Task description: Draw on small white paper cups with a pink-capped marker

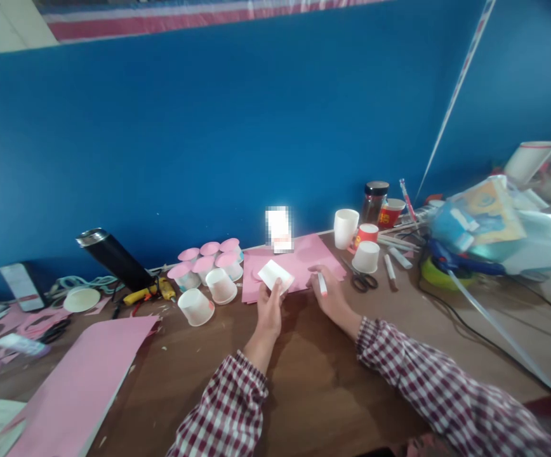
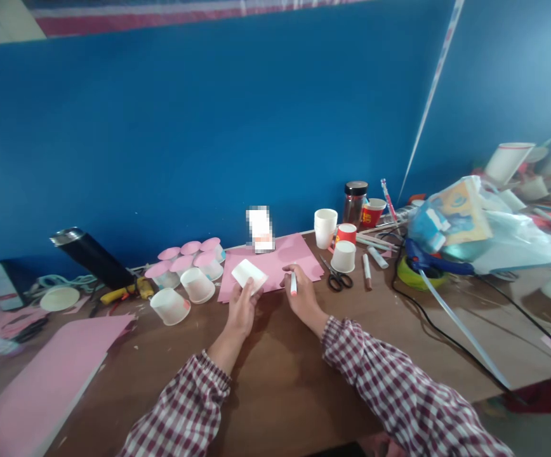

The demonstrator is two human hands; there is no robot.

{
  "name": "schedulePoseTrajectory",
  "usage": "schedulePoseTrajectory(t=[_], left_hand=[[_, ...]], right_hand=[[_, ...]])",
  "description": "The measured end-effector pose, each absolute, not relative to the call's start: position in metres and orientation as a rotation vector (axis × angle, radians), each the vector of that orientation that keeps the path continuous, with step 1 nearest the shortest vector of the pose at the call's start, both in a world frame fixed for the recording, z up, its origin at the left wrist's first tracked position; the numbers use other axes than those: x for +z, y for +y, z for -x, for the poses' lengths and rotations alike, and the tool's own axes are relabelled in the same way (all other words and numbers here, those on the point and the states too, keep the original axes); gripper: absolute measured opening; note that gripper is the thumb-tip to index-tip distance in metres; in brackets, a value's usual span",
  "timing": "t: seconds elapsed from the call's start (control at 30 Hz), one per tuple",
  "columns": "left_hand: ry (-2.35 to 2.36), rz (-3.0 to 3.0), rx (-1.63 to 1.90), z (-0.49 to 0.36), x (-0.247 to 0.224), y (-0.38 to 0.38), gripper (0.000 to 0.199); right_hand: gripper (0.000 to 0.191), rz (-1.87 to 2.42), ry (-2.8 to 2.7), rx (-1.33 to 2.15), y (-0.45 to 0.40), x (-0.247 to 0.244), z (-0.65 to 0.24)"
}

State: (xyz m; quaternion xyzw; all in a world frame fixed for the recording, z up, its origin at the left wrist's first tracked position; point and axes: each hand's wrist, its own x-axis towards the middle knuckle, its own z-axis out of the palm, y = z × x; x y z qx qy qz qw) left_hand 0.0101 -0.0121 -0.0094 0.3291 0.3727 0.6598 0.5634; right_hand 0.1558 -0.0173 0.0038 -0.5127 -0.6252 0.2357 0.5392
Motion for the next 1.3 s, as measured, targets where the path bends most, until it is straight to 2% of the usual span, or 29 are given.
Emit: schedulePoseTrajectory(t=[1.3], left_hand=[[0.882, -0.77, 1.546, -0.005, -0.012, -0.019, 0.033]], right_hand=[[0.026, 1.108, -1.415, 0.824, -0.02, -0.008, -0.142]])
